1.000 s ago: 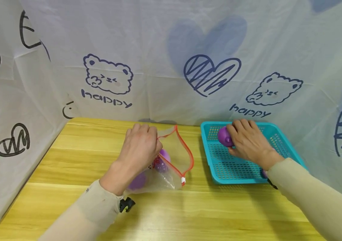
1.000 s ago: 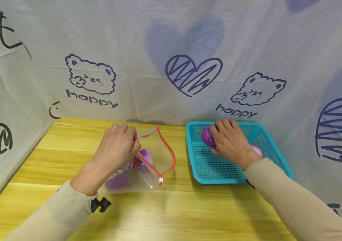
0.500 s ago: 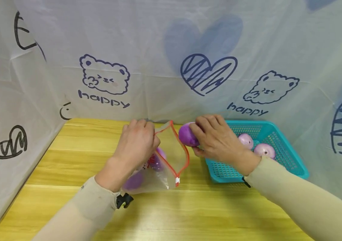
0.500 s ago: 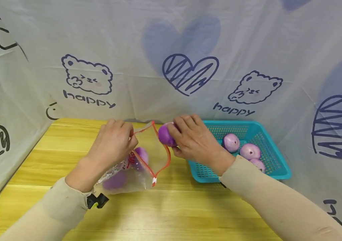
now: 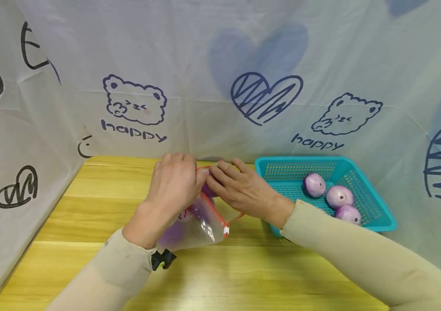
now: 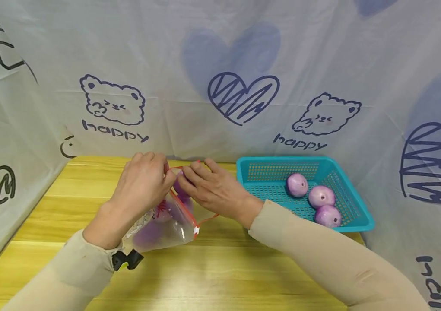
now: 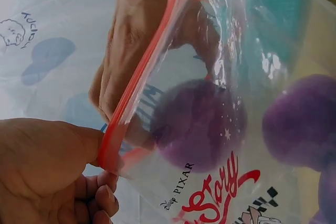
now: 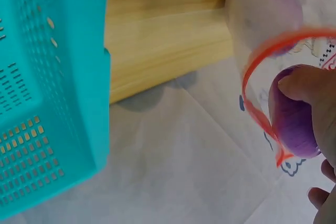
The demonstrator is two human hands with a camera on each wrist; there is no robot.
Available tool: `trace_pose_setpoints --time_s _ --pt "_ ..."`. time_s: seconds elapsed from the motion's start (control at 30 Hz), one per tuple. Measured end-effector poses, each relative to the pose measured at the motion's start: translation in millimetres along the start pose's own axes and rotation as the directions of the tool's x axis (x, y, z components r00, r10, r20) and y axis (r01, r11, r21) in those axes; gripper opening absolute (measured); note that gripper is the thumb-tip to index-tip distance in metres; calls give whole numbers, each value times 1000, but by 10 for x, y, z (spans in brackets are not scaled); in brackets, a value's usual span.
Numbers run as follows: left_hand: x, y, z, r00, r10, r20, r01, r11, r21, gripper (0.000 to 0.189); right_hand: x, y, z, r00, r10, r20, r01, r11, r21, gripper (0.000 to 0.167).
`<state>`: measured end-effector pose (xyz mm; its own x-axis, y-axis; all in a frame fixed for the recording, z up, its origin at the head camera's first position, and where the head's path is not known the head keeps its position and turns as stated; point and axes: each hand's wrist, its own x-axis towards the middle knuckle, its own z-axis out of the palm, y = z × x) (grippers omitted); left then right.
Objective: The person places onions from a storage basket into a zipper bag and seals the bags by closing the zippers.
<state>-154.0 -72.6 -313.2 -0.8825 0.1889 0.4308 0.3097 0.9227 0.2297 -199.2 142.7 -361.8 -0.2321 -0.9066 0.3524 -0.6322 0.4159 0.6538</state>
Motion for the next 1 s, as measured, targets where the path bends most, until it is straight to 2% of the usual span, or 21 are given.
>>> trace_pose_setpoints --time_s 0.13,0.23,0.33,0.4,0.47,0.53,0.6,0.67,0.7,0.73,0.77,0.83,0.87,0.93,1.0 --pt "14 -8 -10 1000 -27 7 27 1000 -11 23 5 -35 24 1000 17 4 -17 1000 1 38" --pt "26 -24 -25 999 -39 6 39 999 -23 23 -11 -51 21 998 68 -14 -68 998 0 33" --pt "40 -58 -45 998 -61 3 61 997 -41 24 -67 -64 6 980 197 -5 -197 980 30 30" --pt "46 -85 -59 996 -86 6 86 995 -59 25 -128 -85 -15 947 320 38 -322 943 79 36" --pt "48 -111 -71 994 -108 5 108 991 -73 25 -201 -117 -54 886 439 150 -460 872 167 40" --pt "46 -126 -82 992 -126 7 126 989 -81 25 -247 -149 -96 800 511 315 -592 757 277 34" --pt "42 -125 -91 991 -136 10 136 987 -80 24 -255 -162 -142 706 526 474 -702 605 375 23" --pt "33 -113 -104 991 -131 25 132 989 -64 23 -202 -146 -196 633 518 576 -774 425 469 17" --pt "28 -102 -112 992 -124 38 126 991 -53 23 -158 -127 -223 613 513 601 -788 344 510 16" --pt "22 -90 -122 992 -116 50 118 992 -43 22 -111 -104 -248 608 513 606 -787 286 547 16" --pt "17 -79 -137 993 -107 57 109 993 -34 22 -60 -82 -278 607 520 601 -780 244 576 15" --pt "2 -58 -182 993 -99 63 101 995 -20 22 41 -40 -330 613 536 580 -760 201 617 13" --pt "-4 -50 -207 993 -103 54 104 994 -18 22 80 -23 -348 616 543 571 -756 201 623 13" --pt "-18 -38 -252 993 -115 23 115 993 -11 21 134 0 -368 615 556 558 -757 221 615 13" --pt "-30 -24 -277 994 -110 -22 110 994 5 20 151 12 -362 605 574 551 -769 241 592 13"
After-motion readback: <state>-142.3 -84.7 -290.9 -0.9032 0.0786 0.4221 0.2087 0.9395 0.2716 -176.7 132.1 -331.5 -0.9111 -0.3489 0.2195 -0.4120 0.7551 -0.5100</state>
